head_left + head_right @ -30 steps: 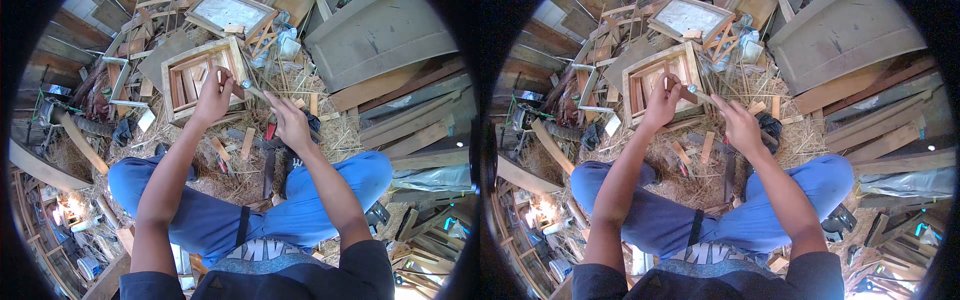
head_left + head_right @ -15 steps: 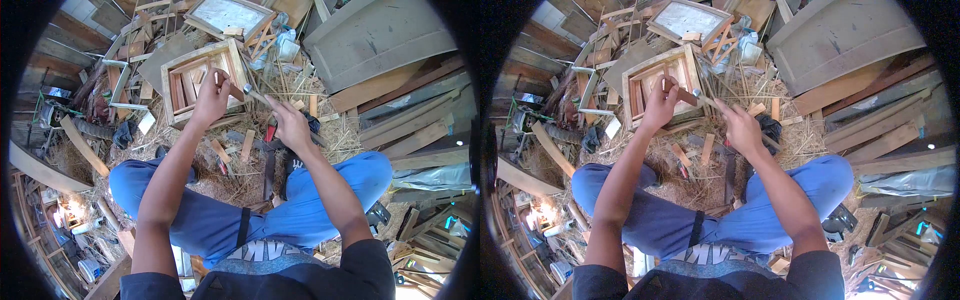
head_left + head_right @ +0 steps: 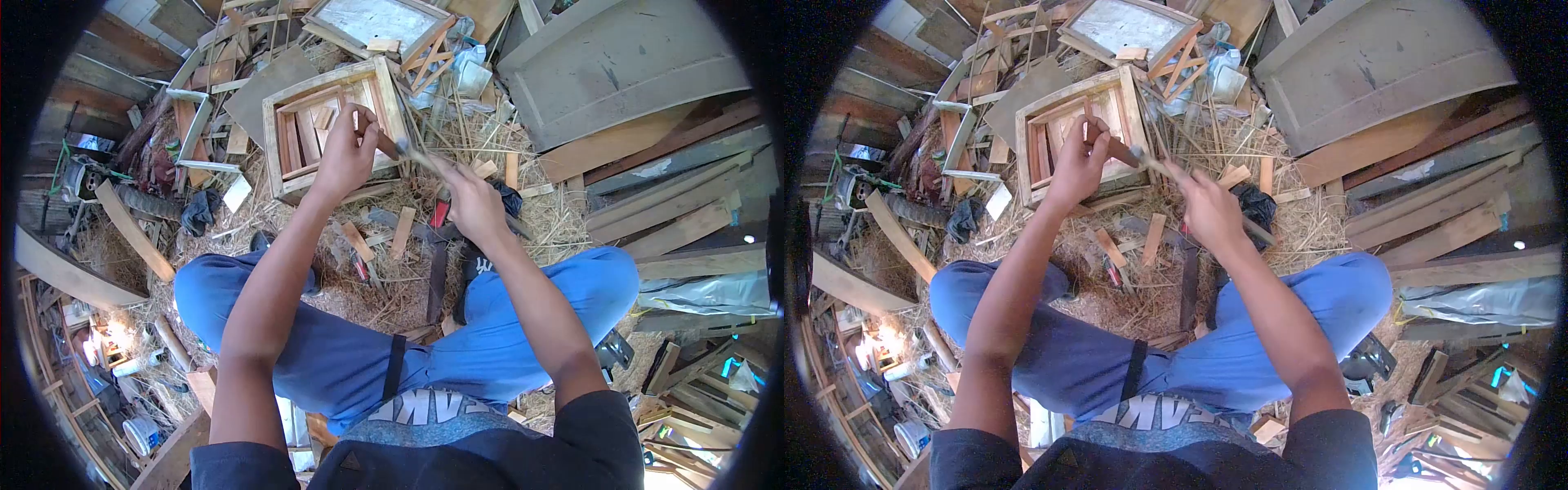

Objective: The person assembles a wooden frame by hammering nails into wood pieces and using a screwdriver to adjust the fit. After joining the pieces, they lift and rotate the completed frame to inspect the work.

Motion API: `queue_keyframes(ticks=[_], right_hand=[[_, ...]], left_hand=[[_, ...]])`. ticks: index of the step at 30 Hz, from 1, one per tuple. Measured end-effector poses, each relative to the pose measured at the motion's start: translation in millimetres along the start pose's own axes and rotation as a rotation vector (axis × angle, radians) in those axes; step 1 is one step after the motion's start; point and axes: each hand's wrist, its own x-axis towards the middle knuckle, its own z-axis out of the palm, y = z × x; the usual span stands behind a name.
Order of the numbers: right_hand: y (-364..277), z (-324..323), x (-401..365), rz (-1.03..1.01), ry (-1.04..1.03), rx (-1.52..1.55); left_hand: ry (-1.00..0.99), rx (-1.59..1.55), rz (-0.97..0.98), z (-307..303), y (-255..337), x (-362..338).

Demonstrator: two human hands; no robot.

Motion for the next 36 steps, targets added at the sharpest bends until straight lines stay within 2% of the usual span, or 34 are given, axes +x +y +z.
queue_keyframes(ticks=[3,6,9,11,12,15,17,19,21,23,25,28,31,33,34,36], right_hand=[[6.1,1.5,2.4,0.122,-0.1,-0.137],[2.3,-3.3,6.2,0.164,-0.083,-0.049],[-2.7,-3.8,9.2,0.169,0.004,0.113],[0.4,0.5,10.8,0.177,0.097,0.192],[3.2,4.2,10.5,0.178,0.099,0.193],[4.7,11.3,10.4,0.244,0.105,0.279],[-3.3,11.7,9.5,0.313,-0.002,0.286],[-6.0,19.1,5.6,0.325,-0.02,0.265],[-7.6,22.3,2.5,0.179,-0.027,0.288],[-5.9,28.6,-0.1,0.149,-0.014,0.268],[-8.9,28.9,1.7,0.233,-0.098,0.295],[-5.6,34.0,3.2,0.249,-0.161,0.252],[-15.1,25.1,6.9,0.318,-0.176,0.311],[-15.0,24.5,9.0,0.334,-0.162,0.294],[-14.9,24.5,9.2,0.348,-0.147,0.277],[-15.2,22.8,8.9,0.352,-0.154,0.256]], left_hand=[[0.012,0.016,0.026,0.6,5.7,0.5],[0.002,0.003,-0.012,-1.8,9.6,-0.8],[0.022,0.09,0.043,-4.1,3.3,2.6],[0.005,0.064,-0.011,-7.0,1.5,1.8],[-0.014,0.039,-0.062,-8.0,4.9,2.4],[-0.049,0.034,-0.031,-8.5,16.4,-2.2],[-0.056,0.1,0.025,-7.6,21.6,-5.9],[-0.061,0.166,0.08,-6.9,25.8,-8.2],[-0.084,0.179,0.07,-5.8,28.2,-9.8],[-0.076,0.162,0.059,-5.5,22.5,-9.5],[-0.067,0.145,0.05,-6.1,16.9,-10.0],[-0.066,0.085,0.017,-7.1,18.7,-10.6],[-0.08,0.063,0.093,-6.5,21.0,-15.3],[-0.103,0.189,0.182,-4.7,19.4,-16.9],[-0.104,0.188,0.179,-4.9,20.2,-17.4],[-0.118,0.039,0.053,-5.5,23.0,-16.8]])
